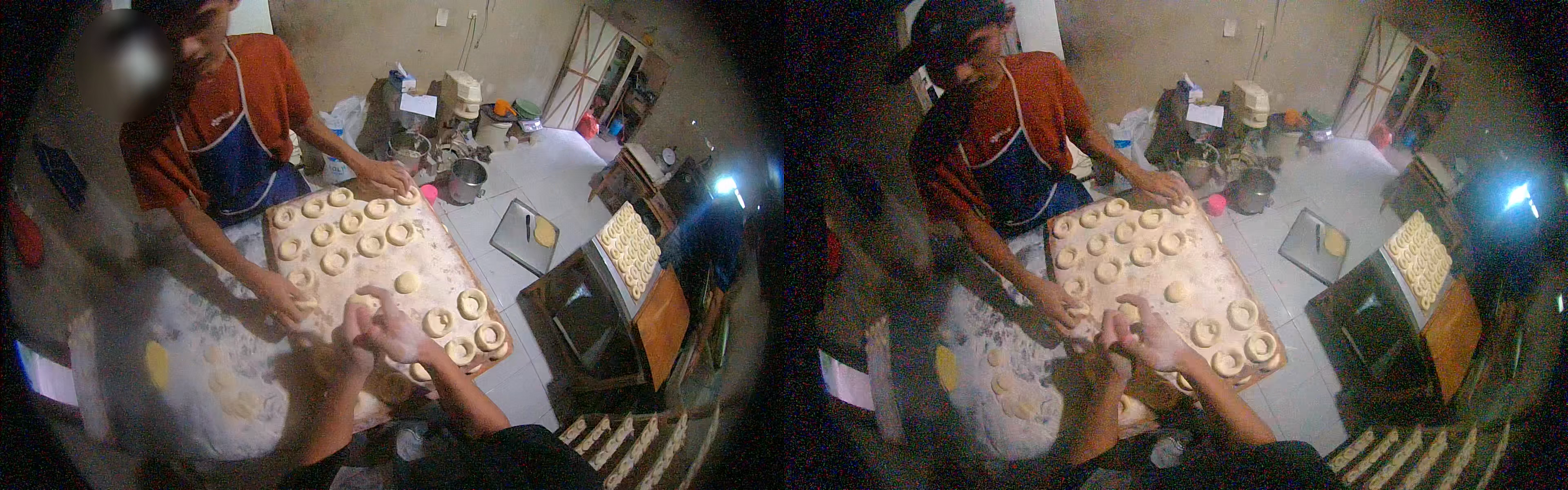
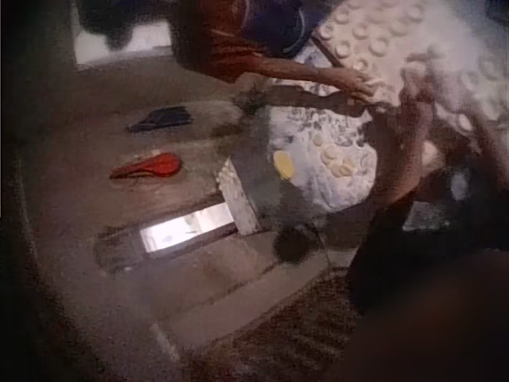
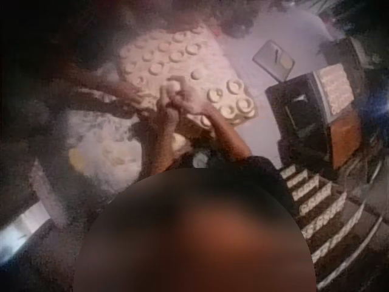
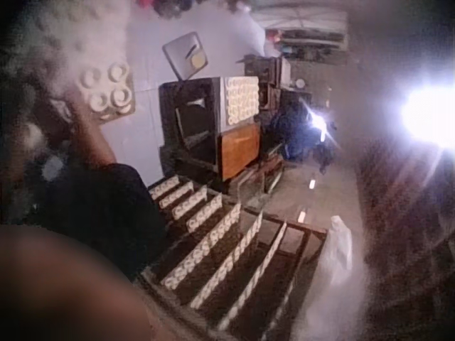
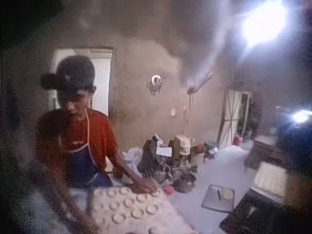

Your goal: The person shapes small dough pieces into ring shapes by hand and places them on a wooden board. Another person works alongside at the same table, also shaping dough. The shaped dough pieces are arranged in rows on the board.

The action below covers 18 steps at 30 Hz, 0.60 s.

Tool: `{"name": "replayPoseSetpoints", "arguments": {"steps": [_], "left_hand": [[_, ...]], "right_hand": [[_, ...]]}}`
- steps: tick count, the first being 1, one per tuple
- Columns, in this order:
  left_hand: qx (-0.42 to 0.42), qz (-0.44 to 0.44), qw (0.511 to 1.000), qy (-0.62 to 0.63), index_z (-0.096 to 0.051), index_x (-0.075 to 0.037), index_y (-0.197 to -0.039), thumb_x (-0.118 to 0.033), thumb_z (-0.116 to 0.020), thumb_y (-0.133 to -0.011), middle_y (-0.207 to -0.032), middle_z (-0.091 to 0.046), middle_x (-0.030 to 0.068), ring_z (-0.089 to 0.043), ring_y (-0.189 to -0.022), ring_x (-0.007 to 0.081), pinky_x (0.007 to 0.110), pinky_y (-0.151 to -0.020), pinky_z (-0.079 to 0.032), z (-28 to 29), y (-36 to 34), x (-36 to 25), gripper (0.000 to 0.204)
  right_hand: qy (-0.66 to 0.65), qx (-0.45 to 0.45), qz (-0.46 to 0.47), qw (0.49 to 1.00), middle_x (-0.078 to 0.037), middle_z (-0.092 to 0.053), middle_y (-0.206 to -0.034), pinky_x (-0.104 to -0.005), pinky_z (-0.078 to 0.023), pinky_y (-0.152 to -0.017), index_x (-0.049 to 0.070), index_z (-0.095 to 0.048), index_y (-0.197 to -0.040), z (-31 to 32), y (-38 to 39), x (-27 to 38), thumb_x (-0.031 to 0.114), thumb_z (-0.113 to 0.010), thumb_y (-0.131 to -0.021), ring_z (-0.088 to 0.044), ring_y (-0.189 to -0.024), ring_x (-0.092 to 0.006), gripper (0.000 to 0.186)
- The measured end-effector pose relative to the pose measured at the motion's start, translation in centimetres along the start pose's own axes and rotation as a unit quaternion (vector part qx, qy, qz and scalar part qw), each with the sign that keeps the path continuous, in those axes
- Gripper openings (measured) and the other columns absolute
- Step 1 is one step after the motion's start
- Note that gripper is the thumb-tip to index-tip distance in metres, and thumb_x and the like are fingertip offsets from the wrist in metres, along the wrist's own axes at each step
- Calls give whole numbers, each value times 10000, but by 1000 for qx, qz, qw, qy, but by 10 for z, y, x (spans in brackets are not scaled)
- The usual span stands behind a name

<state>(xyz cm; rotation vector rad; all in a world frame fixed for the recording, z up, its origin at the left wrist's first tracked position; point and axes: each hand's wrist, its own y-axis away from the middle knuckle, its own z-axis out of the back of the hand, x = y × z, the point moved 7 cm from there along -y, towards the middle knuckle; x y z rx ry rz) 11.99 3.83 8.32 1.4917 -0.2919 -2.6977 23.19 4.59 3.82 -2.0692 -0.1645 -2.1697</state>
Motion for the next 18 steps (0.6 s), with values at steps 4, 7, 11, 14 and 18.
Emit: {"name": "replayPoseSetpoints", "arguments": {"steps": [4,7,11,14,18], "left_hand": [[-84,-254,963,28,-549,-67,-1025,-323,-393,-1026,-839,-681,217,-662,-801,455,513,-650,-501,-42,-25,-25,300],[-4,-153,987,-49,-547,-61,-997,-331,-352,-1036,-864,-683,226,-656,-826,465,538,-676,-498,-91,-52,-26,336],[-18,-260,963,67,-512,-62,-1016,-317,-356,-1039,-818,-650,246,-637,-835,488,566,-697,-464,-107,-52,-59,300],[-11,-276,959,71,-500,-60,-1034,-322,-371,-1042,-798,-621,263,-629,-840,492,561,-686,-457,-132,-63,-70,293],[75,-225,962,138,-503,-62,-1048,-323,-369,-1046,-821,-641,264,-633,-848,491,558,-692,-465,-160,-81,-68,293]], "right_hand": [[-597,126,108,785,-199,-625,-1041,-375,-529,-841,115,-332,-1373,46,17,18,333,-457,-1040,-648,-976,-284,418],[168,-101,34,980,-218,-655,-973,-361,-554,-766,125,-367,-1324,77,7,11,461,-387,-1036,-685,-857,-299,443],[-336,-130,16,933,-129,-636,-833,-321,-527,-650,140,-375,-1332,134,22,-9,454,-411,-1025,-643,-731,-204,441],[-3,-148,28,989,-66,-602,-887,-264,-517,-606,107,-363,-1372,148,15,-13,188,-598,-934,-598,-724,-125,503],[-191,-126,76,970,-66,-589,-967,-321,-522,-612,123,-357,-1382,184,14,-41,383,-529,-984,-592,-764,-165,505]]}}
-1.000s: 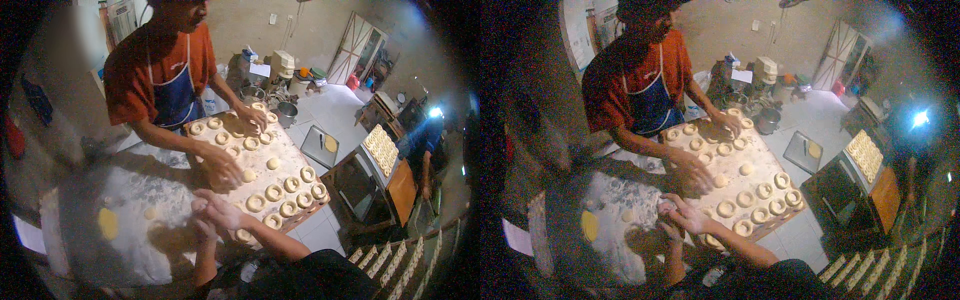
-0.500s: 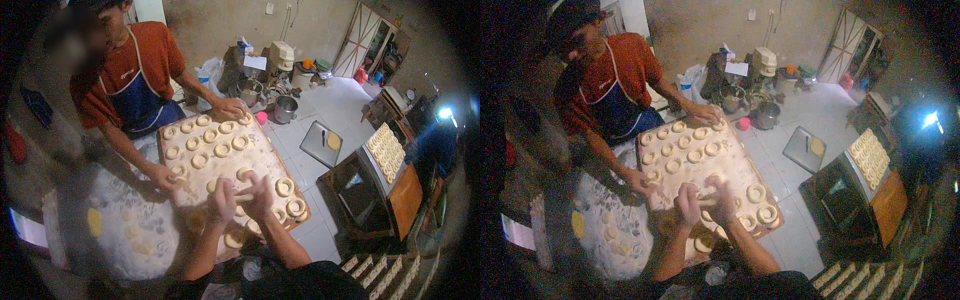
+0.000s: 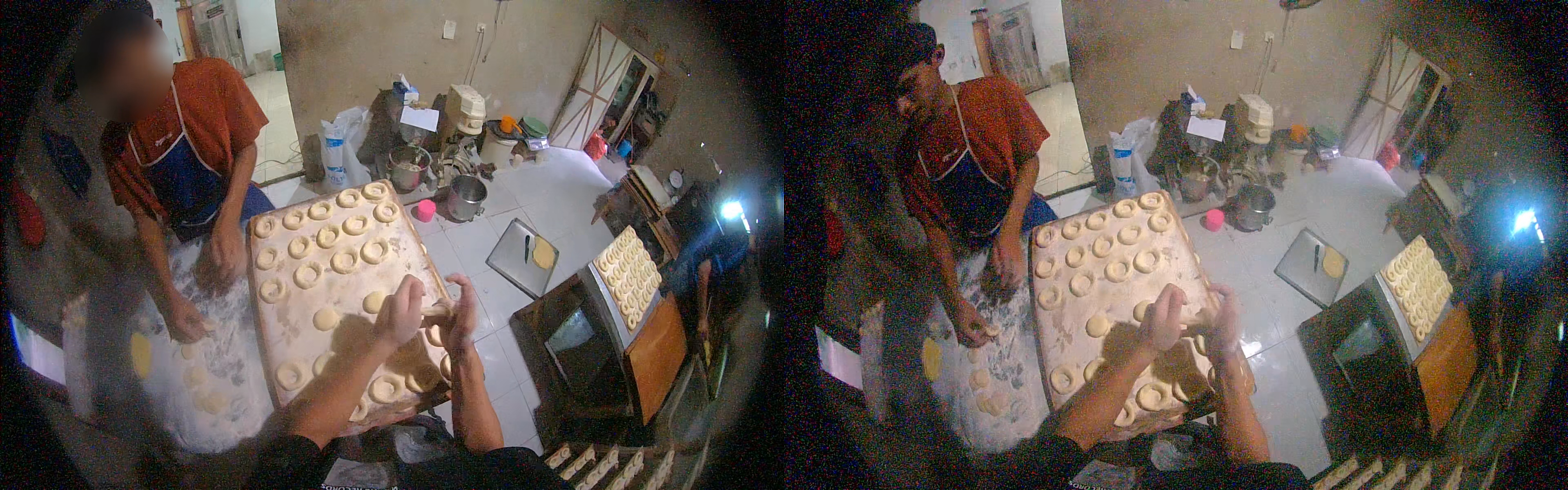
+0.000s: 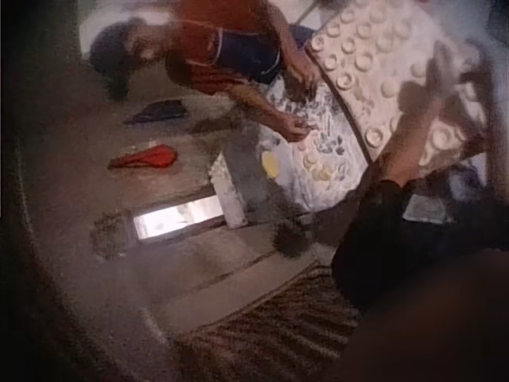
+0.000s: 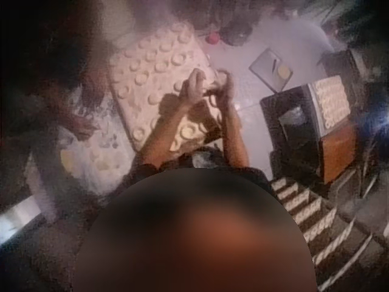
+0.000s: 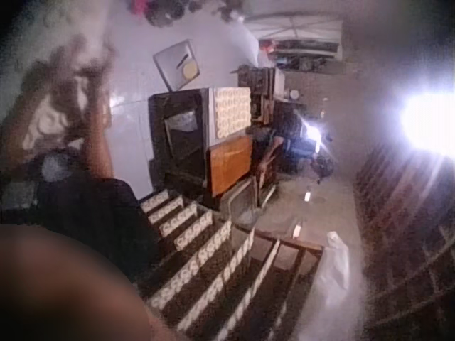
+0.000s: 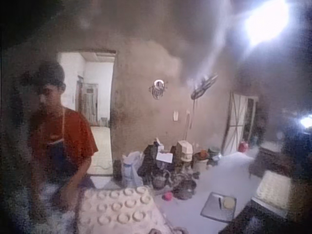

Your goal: The person shapes small dough pieces into ring shapes by hand and places them on a wooden board. Another person works alongside at the same table, also shaping dough. The shaped dough pieces are arranged in rows on the board.

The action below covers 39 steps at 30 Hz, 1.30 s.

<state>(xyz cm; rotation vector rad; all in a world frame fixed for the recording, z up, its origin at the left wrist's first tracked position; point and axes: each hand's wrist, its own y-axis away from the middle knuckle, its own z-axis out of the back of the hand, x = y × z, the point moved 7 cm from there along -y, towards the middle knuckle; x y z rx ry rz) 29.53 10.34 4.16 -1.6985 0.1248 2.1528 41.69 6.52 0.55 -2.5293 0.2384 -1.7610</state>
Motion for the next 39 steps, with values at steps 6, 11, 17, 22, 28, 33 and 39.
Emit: {"name": "replayPoseSetpoints", "arguments": {"steps": [6,11,17,22,28,33,39], "left_hand": [[14,44,993,-106,-503,-100,-1219,-367,-364,-1038,-1041,-632,314,-614,-1016,489,550,-878,-472,-22,-50,1,351],[38,62,889,-451,-466,-126,-1344,-439,-560,-939,-1319,-527,247,-546,-1170,480,548,-958,-459,1,-76,16,520],[121,56,879,-459,-436,-159,-1387,-387,-731,-825,-1324,-497,240,-496,-1256,406,554,-997,-424,-6,-59,29,675],[163,97,872,-451,-427,-163,-1396,-355,-713,-851,-1327,-494,231,-484,-1260,424,556,-1001,-425,8,-55,19,644],[43,93,890,-444,-503,-109,-1353,-461,-555,-936,-1204,-601,231,-631,-1050,425,550,-877,-518,80,-8,-16,549],[-23,148,849,-507,-544,9,-1277,-331,-609,-917,-1113,-639,279,-642,-1007,432,523,-880,-506,161,57,72,499],[17,147,948,-282,-572,-118,-1147,-323,-612,-907,-1043,-672,216,-661,-967,381,468,-846,-511,195,105,7,319]], "right_hand": [[201,-87,-52,974,-120,-616,-751,-372,-472,-527,103,-276,-1426,51,-56,-28,598,-491,-942,-573,-559,-236,725],[562,-99,-63,819,-271,-666,-874,-448,-537,-772,16,-204,-1445,94,-86,-37,462,-708,-834,-695,-811,-384,909],[610,-28,-111,784,-300,-649,-1102,-507,-518,-852,84,-308,-1426,77,-74,-58,418,-710,-804,-664,-957,-455,812],[661,-49,-135,737,-260,-673,-1056,-529,-515,-802,132,-311,-1430,49,-58,-22,435,-702,-814,-659,-976,-447,790],[673,-42,69,735,-209,-662,-934,-482,-516,-822,57,-618,-1176,-12,-48,-3,184,-658,-798,-646,-893,-395,400],[738,121,59,662,-216,-653,-915,-452,-520,-818,4,-636,-999,-70,-67,-104,199,-697,-785,-640,-883,-405,296],[705,43,-27,707,-204,-664,-936,-434,-499,-865,12,-642,-996,-50,-85,-115,221,-600,-858,-632,-960,-355,254]]}}
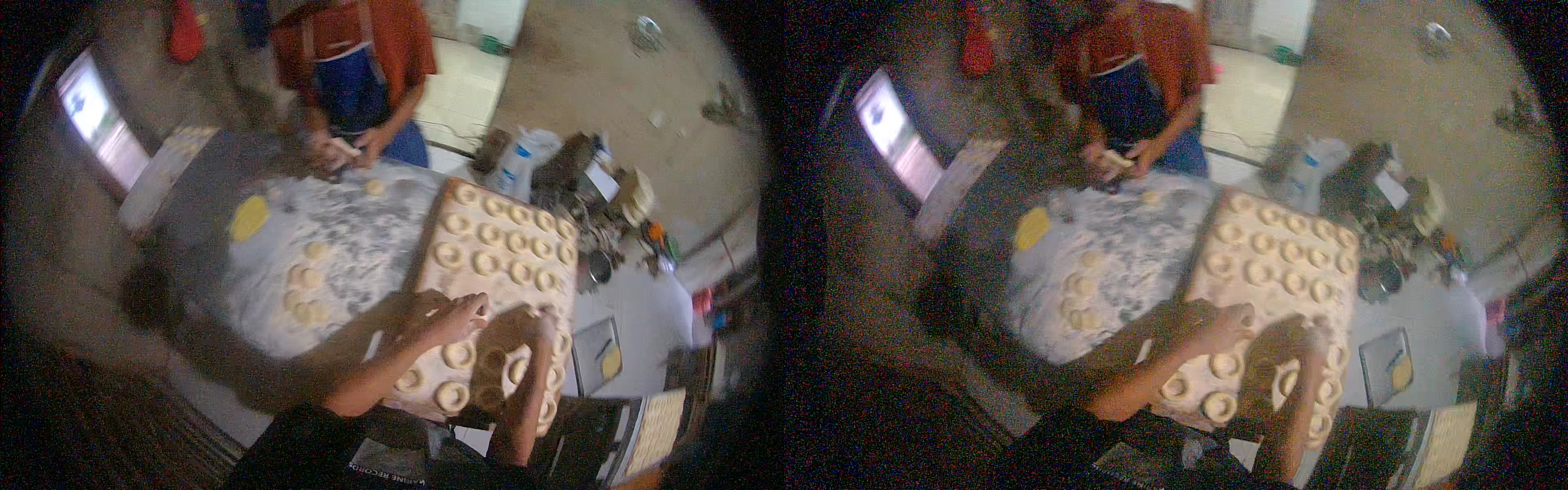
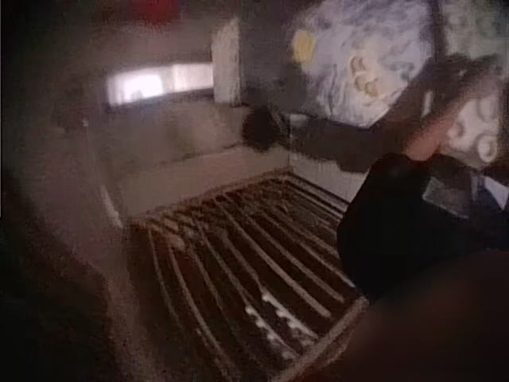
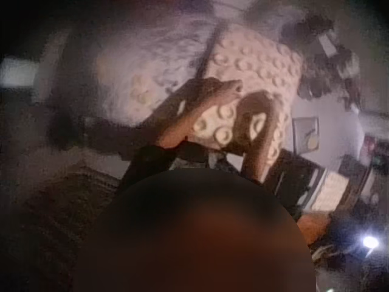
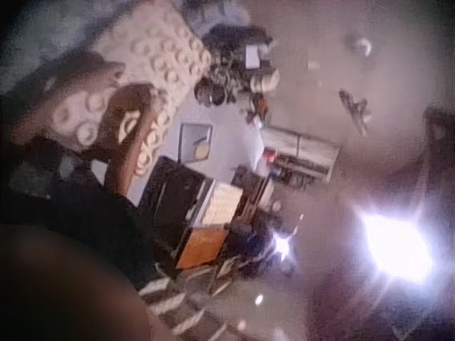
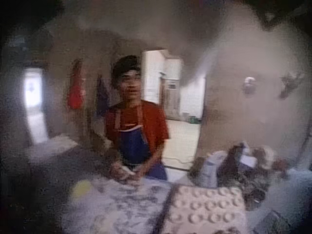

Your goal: The person shapes small dough pieces into ring shapes by hand and places them on a wooden board. Another person works alongside at the same table, also shaping dough. The shaped dough pieces are arranged in rows on the board.

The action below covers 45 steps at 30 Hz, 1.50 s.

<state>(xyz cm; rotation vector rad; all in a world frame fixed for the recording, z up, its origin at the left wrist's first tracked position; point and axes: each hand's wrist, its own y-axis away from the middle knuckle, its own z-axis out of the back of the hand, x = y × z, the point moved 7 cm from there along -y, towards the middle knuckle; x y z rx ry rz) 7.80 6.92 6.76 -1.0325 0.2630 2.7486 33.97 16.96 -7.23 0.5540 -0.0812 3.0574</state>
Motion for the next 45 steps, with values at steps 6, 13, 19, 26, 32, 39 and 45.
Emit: {"name": "replayPoseSetpoints", "arguments": {"steps": [6,13,19,26,32,39,45], "left_hand": [[-205,58,958,193,-569,-27,-1080,-134,-729,-841,-1006,-665,173,-659,-957,268,403,-809,-502,41,90,217,306],[-185,90,973,107,-595,-47,-1118,-143,-704,-849,-1042,-650,217,-641,-958,375,460,-791,-504,104,89,320,306],[-372,21,927,48,-584,-67,-1127,-127,-634,-900,-1116,-597,248,-596,-985,439,516,-815,-488,88,118,309,240],[-271,43,951,145,-597,-10,-1140,-182,-621,-933,-1024,-666,237,-628,-970,411,470,-821,-492,48,138,289,270],[-194,-113,961,163,-608,-35,-1080,-274,-570,-978,-921,-659,175,-648,-907,302,382,-790,-493,76,113,342,263],[-134,-111,947,270,-601,39,-885,-406,-754,-862,-806,-602,102,-546,-745,235,401,-706,-485,89,100,227,471],[-150,-77,941,294,-592,31,-936,-380,-705,-891,-824,-601,99,-552,-777,237,398,-732,-483,82,93,216,428]], "right_hand": [[-33,43,53,997,-231,-639,-897,-479,-469,-803,-24,-613,-953,44,25,116,220,-689,-815,-602,-929,-394,291],[-166,246,258,919,-156,-687,-919,-403,-524,-773,5,-593,-1004,-75,81,327,146,-719,-826,-682,-898,-265,261],[-101,247,304,914,-199,-699,-945,-447,-518,-825,66,-680,-1091,-83,128,402,211,-629,-857,-668,-912,-376,280],[-140,265,321,898,-111,-701,-1090,-432,-504,-878,145,-711,-1137,-104,135,398,268,-712,-791,-649,-958,-340,367],[-238,222,320,889,-217,-652,-1041,-466,-493,-832,22,-577,-1181,-154,106,412,233,-706,-729,-630,-939,-343,515],[-315,-59,197,927,-133,-537,-936,-398,-451,-786,30,-501,-1119,-71,140,370,223,-738,-758,-553,-899,-272,474],[-653,242,199,690,-53,-558,-1068,-318,-451,-855,86,-513,-1221,-48,164,382,214,-609,-953,-555,-1037,-168,312]]}}
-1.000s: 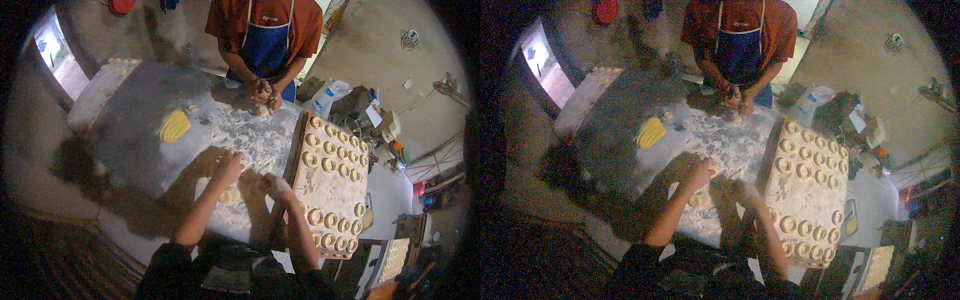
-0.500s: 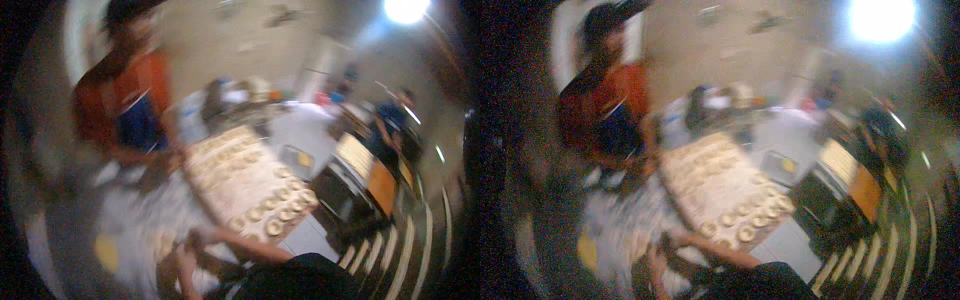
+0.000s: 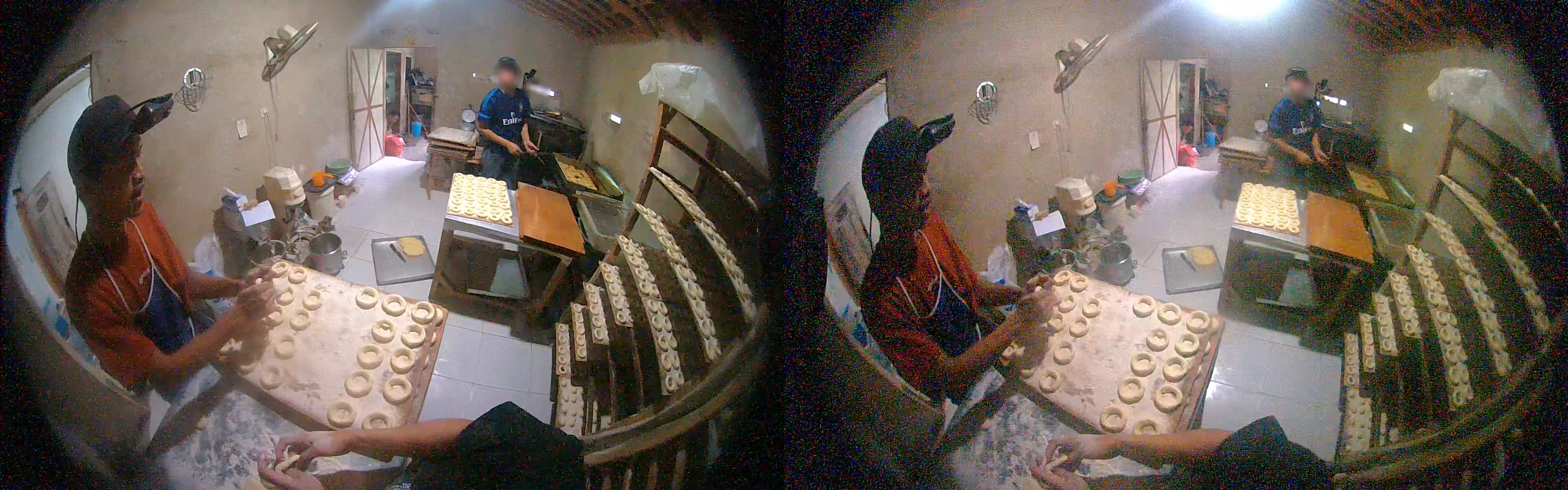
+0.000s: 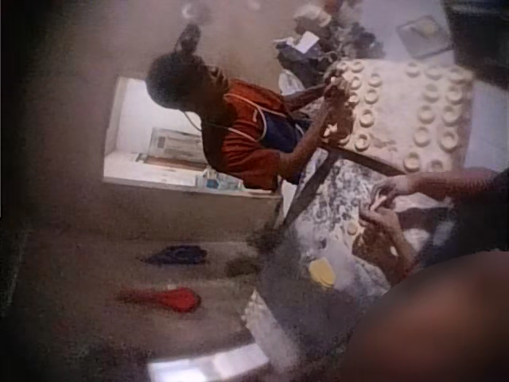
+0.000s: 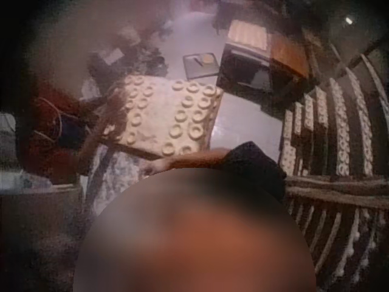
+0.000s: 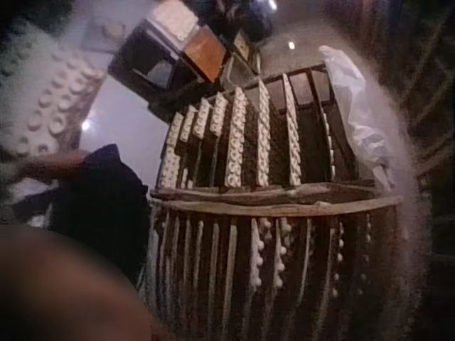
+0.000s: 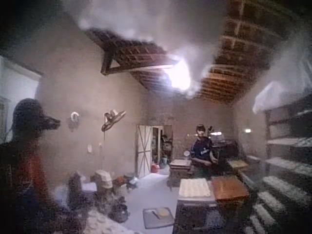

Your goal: The person shapes small dough pieces into ring shapes by hand and places them on a wooden board. Another person works alongside at the same table, also shaping dough. The shaped dough pieces are arranged in rows on the board.

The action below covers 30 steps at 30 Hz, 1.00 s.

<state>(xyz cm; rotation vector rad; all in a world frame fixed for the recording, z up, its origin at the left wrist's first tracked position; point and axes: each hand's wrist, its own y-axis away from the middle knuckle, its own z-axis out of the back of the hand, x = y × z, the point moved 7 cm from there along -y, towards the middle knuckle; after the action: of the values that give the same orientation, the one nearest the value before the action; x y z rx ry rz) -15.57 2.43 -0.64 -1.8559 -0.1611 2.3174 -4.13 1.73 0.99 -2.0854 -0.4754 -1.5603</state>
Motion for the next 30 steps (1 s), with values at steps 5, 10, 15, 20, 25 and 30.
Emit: {"name": "replayPoseSetpoints", "arguments": {"steps": [5,10,15,20,25,30], "left_hand": [[-11,12,1000,23,-585,24,-979,-358,-664,-916,-839,-601,97,-557,-803,238,395,-754,-482,-20,-3,-2,395],[-45,30,998,33,-578,17,-1021,-337,-623,-940,-854,-601,94,-562,-830,240,392,-776,-481,-38,-1,-4,365],[-73,38,996,43,-571,10,-1064,-315,-582,-964,-870,-600,91,-567,-857,241,389,-798,-479,-82,-1,-14,340],[-120,31,990,65,-564,3,-1106,-293,-541,-988,-885,-600,89,-572,-883,243,386,-820,-478,-126,-5,-24,320],[-164,8,983,84,-557,-10,-1132,-274,-505,-1007,-893,-600,87,-577,-887,243,380,-820,-477,-169,-13,-38,297],[-66,7,997,33,-551,-43,-1090,-261,-489,-1005,-873,-605,90,-585,-799,236,361,-732,-482,-234,-27,-86,242]], "right_hand": [[-63,-138,55,987,-36,-587,-950,-342,-472,-779,97,-466,-1280,53,18,-18,396,-522,-986,-597,-883,-180,423],[-22,-181,37,983,-33,-551,-952,-361,-477,-766,117,-457,-1311,37,20,39,514,-466,-996,-578,-812,-186,507],[379,-232,74,893,-59,-543,-1139,-388,-449,-918,140,-529,-1247,65,38,58,512,-434,-995,-530,-1045,-211,460],[285,-125,175,934,-67,-501,-1202,-364,-450,-927,79,-480,-1270,110,52,71,354,-481,-983,-565,-1059,-214,397],[115,-136,10,984,-99,-565,-1056,-394,-469,-821,72,-451,-1297,155,81,93,327,-546,-939,-583,-924,-230,450],[-241,-134,35,961,-76,-627,-891,-351,-522,-756,139,-474,-1281,196,126,112,455,-444,-1003,-619,-794,-174,421]]}}
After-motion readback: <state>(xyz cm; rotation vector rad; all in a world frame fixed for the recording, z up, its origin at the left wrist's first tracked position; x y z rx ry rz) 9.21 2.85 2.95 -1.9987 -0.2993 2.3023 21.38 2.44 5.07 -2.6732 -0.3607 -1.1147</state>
